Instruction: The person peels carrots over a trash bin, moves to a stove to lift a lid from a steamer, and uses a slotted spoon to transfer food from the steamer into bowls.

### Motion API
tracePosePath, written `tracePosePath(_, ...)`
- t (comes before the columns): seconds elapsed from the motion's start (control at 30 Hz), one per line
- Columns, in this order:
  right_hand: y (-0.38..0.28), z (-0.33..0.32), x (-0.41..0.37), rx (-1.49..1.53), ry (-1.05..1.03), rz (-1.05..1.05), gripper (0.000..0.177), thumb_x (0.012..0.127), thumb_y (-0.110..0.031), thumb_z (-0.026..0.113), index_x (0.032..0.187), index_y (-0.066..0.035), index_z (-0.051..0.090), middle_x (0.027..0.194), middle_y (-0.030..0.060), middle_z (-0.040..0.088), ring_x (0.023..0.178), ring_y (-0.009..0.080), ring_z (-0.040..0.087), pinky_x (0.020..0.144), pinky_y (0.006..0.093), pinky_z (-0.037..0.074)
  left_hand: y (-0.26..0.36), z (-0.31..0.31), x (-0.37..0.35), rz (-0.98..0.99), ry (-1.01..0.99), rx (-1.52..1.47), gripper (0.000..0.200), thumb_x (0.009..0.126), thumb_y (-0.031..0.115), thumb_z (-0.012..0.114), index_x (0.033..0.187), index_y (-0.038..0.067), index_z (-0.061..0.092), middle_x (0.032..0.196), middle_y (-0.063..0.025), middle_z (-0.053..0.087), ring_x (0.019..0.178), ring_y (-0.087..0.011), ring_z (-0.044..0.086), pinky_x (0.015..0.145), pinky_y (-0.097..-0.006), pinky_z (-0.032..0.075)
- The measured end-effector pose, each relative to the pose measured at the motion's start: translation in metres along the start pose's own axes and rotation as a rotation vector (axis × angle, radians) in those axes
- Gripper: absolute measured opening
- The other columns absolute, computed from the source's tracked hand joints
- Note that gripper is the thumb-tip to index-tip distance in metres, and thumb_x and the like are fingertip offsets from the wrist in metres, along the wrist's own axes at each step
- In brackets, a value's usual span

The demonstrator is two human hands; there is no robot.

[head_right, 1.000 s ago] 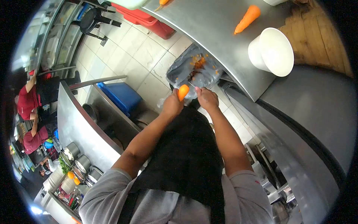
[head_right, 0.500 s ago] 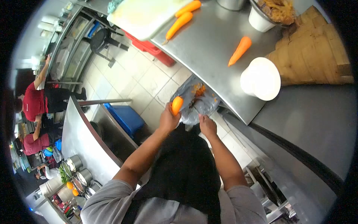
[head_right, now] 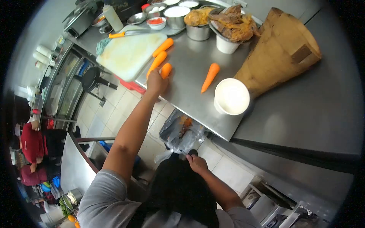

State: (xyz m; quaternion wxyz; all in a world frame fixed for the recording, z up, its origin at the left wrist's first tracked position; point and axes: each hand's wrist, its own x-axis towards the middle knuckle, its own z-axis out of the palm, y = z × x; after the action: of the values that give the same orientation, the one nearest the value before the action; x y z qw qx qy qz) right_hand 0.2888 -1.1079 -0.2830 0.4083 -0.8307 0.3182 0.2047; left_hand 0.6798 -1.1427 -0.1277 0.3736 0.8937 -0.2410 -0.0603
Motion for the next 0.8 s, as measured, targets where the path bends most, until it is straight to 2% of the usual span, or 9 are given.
tracePosePath(0.07,0.004,-0.007,-0.007,-0.025,0.035,0.011,0.057,0.096,-0.055,0.034,0.092,-0.006,0.062,0.086,0.0198,0.067,0.087,0.0405,0.064,0.078,0.0481,0.049,0.022,0.021,0.012,0.092,0.156,0.301,0.054,0.075,0.026,0.073,0.117,-0.002,0.053,0.114,-0.0239,0.059,0.111,-0.0373,0.054,0.095,-0.0446,0.044)
tracePosePath(0.17,0.004,-0.014,-0.011,0.008,0.035,0.039,0.056,0.097,-0.054,0.034,0.093,-0.005,0.062,0.087,0.0205,0.067,0.087,0.041,0.064,0.078,0.0483,0.049,0.073,0.072,-0.007,0.326,-0.069,0.093,0.064,0.078,0.029,0.073,0.13,0.002,0.047,0.125,-0.0215,0.053,0.123,-0.0393,0.046,0.104,-0.0447,0.037)
tracePosePath(0.23,0.0,-0.019,-0.01,0.038,0.001,0.039,0.061,0.097,-0.056,0.033,0.096,-0.002,0.061,0.092,0.0251,0.066,0.09,0.043,0.063,0.081,0.0495,0.048,0.118,0.083,-0.018,0.209,-0.313,0.152,0.064,0.079,0.032,0.073,0.13,0.002,0.047,0.132,-0.0218,0.048,0.123,-0.0368,0.047,0.104,-0.043,0.039)
tracePosePath(0.37,-0.007,-0.028,-0.011,0.069,0.021,0.028,0.057,0.097,-0.054,0.034,0.095,-0.003,0.06,0.091,0.0234,0.066,0.091,0.0433,0.062,0.08,0.0496,0.048,0.086,0.126,-0.02,0.155,-0.292,-0.024,0.057,0.081,0.031,0.072,0.125,0.0,0.052,0.127,-0.0238,0.055,0.115,-0.0358,0.056,0.098,-0.0422,0.045)
tracePosePath(0.43,-0.013,-0.035,-0.013,0.24,0.09,-0.044,0.05,0.097,-0.05,0.041,0.096,-0.004,0.06,0.089,0.0203,0.067,0.088,0.0413,0.063,0.078,0.0469,0.048,0.058,0.105,-0.033,0.169,-0.214,-0.121,0.05,0.08,0.027,0.072,0.119,-0.001,0.057,0.107,-0.0204,0.066,0.097,-0.0312,0.065,0.085,-0.0398,0.052)
tracePosePath(0.5,-0.031,-0.05,-0.022,0.319,0.113,-0.093,0.046,0.096,-0.048,0.045,0.098,-0.005,0.06,0.087,0.0183,0.066,0.087,0.0383,0.064,0.076,0.0445,0.049,0.043,0.045,-0.057,-0.105,-0.408,-0.264,0.041,0.078,0.025,0.073,0.109,0.0,0.063,0.086,-0.0145,0.069,0.082,-0.0244,0.068,0.074,-0.0351,0.054)
tracePosePath(0.53,-0.036,-0.053,-0.025,0.383,0.136,-0.123,0.042,0.095,-0.045,0.048,0.1,-0.005,0.06,0.086,0.0163,0.066,0.086,0.0352,0.065,0.075,0.0421,0.05,0.013,0.024,-0.073,0.093,-0.351,-0.125,0.038,0.077,0.025,0.074,0.104,-0.001,0.065,0.082,-0.0112,0.069,0.074,-0.0162,0.066,0.067,-0.0304,0.052)
tracePosePath(0.6,-0.039,-0.056,-0.024,0.463,0.139,-0.204,0.037,0.091,-0.042,0.059,0.104,-0.006,0.061,0.089,0.0114,0.066,0.082,0.029,0.065,0.073,0.037,0.05,0.009,-0.042,-0.113,0.074,-0.49,-0.119,0.036,0.077,0.02,0.074,0.102,-0.004,0.066,0.07,-0.0066,0.065,0.063,-0.0116,0.06,0.056,-0.028,0.048)
tracePosePath(0.8,-0.109,-0.113,-0.025,0.358,0.48,-0.624,0.055,0.074,-0.036,0.08,0.117,-0.009,0.058,0.101,0.0088,0.063,0.089,0.0252,0.063,0.08,0.0334,0.051,-0.046,-0.099,-0.177,-0.285,-1.164,-0.267,0.036,0.079,0.012,0.071,0.112,-0.001,0.065,0.088,-0.0081,0.068,0.069,-0.0099,0.061,0.055,-0.0233,0.051)
